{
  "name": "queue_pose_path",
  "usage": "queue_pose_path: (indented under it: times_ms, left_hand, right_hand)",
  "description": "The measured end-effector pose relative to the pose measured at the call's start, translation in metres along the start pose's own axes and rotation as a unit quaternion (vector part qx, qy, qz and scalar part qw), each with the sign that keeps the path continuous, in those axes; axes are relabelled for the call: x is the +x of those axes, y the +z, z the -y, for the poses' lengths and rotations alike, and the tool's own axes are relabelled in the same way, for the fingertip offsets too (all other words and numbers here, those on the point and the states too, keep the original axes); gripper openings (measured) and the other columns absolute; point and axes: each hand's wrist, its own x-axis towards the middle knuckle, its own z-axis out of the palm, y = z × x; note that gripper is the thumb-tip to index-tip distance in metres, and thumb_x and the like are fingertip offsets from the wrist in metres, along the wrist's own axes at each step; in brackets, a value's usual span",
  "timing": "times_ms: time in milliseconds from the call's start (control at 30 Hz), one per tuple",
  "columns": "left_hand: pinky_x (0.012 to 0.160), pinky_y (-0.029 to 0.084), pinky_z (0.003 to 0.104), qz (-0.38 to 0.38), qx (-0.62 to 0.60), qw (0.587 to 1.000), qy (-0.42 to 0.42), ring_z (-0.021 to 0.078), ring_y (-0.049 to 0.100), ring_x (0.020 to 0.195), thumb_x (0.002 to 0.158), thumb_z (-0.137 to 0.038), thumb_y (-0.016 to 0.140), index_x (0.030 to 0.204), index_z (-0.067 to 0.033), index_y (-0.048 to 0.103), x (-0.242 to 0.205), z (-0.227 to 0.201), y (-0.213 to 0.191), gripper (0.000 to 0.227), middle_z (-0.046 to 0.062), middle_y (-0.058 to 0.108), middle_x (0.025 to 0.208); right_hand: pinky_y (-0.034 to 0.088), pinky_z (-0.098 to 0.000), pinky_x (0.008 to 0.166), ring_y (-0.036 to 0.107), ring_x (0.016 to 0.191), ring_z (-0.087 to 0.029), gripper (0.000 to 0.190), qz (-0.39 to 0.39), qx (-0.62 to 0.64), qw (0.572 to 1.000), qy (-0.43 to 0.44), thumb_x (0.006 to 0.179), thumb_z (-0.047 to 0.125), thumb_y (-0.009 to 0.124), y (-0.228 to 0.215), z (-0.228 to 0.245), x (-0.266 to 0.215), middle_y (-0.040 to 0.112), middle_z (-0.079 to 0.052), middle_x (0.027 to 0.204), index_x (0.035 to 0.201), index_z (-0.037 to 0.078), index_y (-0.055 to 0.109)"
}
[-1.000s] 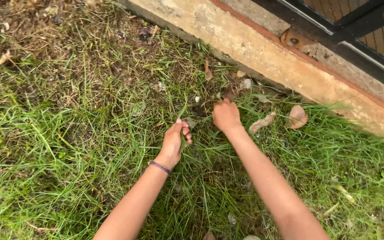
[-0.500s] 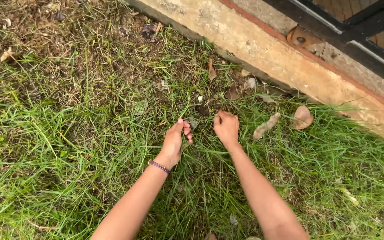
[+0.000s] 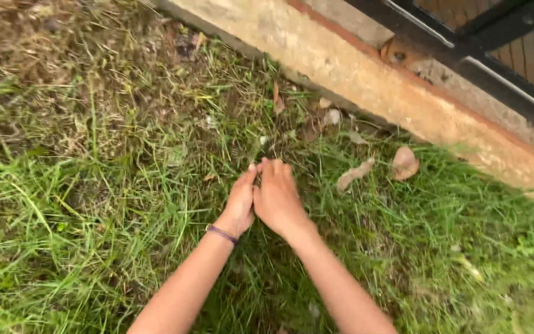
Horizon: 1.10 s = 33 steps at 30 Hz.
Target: Manually pulling weeds and grass from the soil and placing them into a red trash bin.
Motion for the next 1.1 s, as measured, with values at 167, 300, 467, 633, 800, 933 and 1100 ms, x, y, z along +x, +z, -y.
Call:
queue_pose_path:
  times_ms: [167,300,467,633,800,933,1100]
  left_hand:
    - [0.048,0.046,0.02,-0.003,-0.045,0.998,-0.033,0.0065,0.047,0.054,0.109,-0.041,0.043,0.113,-0.0106,0.064,0.003,0.001,-0.027,0.038,-0.005,0.045,0.075]
    - [0.043,0.035,0.018,0.007,-0.077,0.997,-0.012,0.0034,0.03,0.046,0.11,-0.041,0.041,0.104,-0.011,0.06,0.013,0.01,-0.035,0.036,-0.008,0.026,0.067]
    - [0.042,0.036,0.018,0.008,-0.069,0.997,-0.014,0.0023,0.032,0.046,0.112,-0.038,0.037,0.105,-0.011,0.06,0.012,0.006,-0.032,0.036,-0.01,0.028,0.067]
    - [0.044,0.034,0.017,0.011,-0.082,0.997,-0.008,0.0023,0.029,0.048,0.113,-0.038,0.037,0.104,-0.0101,0.057,0.006,-0.002,-0.031,0.036,-0.009,0.025,0.069]
    - [0.049,0.042,0.019,-0.007,-0.06,0.998,-0.007,0.0034,0.036,0.053,0.111,-0.042,0.041,0.104,-0.0072,0.06,0.002,-0.009,-0.027,0.04,-0.01,0.028,0.069]
    - [0.053,0.047,0.023,-0.008,-0.037,0.999,-0.004,0.0047,0.042,0.058,0.103,-0.053,0.053,0.111,-0.0028,0.062,-0.009,-0.011,-0.007,0.052,-0.008,0.034,0.07]
    - [0.078,0.057,0.03,-0.037,0.025,0.998,0.051,0.0116,0.055,0.088,0.105,-0.038,0.059,0.106,-0.0102,0.07,0.008,0.013,-0.005,0.03,0.0,0.053,0.094]
  right_hand:
    - [0.045,-0.0476,0.098,0.049,0.12,-0.04,0.036,-0.019,-0.088,0.996,-0.024,0.098,0.008,0.058,-0.009,-0.069,0.055,0.057,-0.022,0.121,0.132,-0.005,0.059]
    - [0.047,-0.0367,0.088,0.055,0.112,-0.025,0.022,-0.039,-0.428,0.902,-0.042,0.1,0.013,0.057,0.05,-0.149,0.121,0.063,-0.01,0.11,0.12,0.008,0.064]
    - [0.049,-0.0409,0.086,0.063,0.101,-0.024,0.026,-0.014,-0.399,0.916,-0.039,0.098,0.03,0.051,0.063,-0.176,0.133,0.072,-0.005,0.089,0.099,0.017,0.074]
    - [0.053,-0.0442,0.079,0.067,0.091,-0.031,0.032,-0.07,-0.159,0.985,0.005,0.096,0.037,0.049,0.076,-0.199,0.129,0.069,-0.01,0.075,0.081,0.017,0.069]
    - [0.05,-0.0502,0.076,0.068,0.084,-0.04,0.022,-0.14,0.101,0.985,0.029,0.1,0.024,0.056,0.031,-0.166,0.084,0.066,-0.019,0.077,0.09,0.011,0.071]
    - [0.054,-0.0464,0.087,0.07,0.086,-0.032,0.024,-0.063,0.114,0.99,0.056,0.102,0.017,0.049,-0.005,-0.084,0.03,0.07,-0.012,0.082,0.094,0.013,0.072]
    - [0.051,-0.0509,0.094,0.065,0.107,-0.037,0.021,0.056,-0.008,0.998,-0.024,0.095,0.022,0.063,-0.004,-0.033,0.01,0.074,-0.017,0.1,0.108,0.006,0.068]
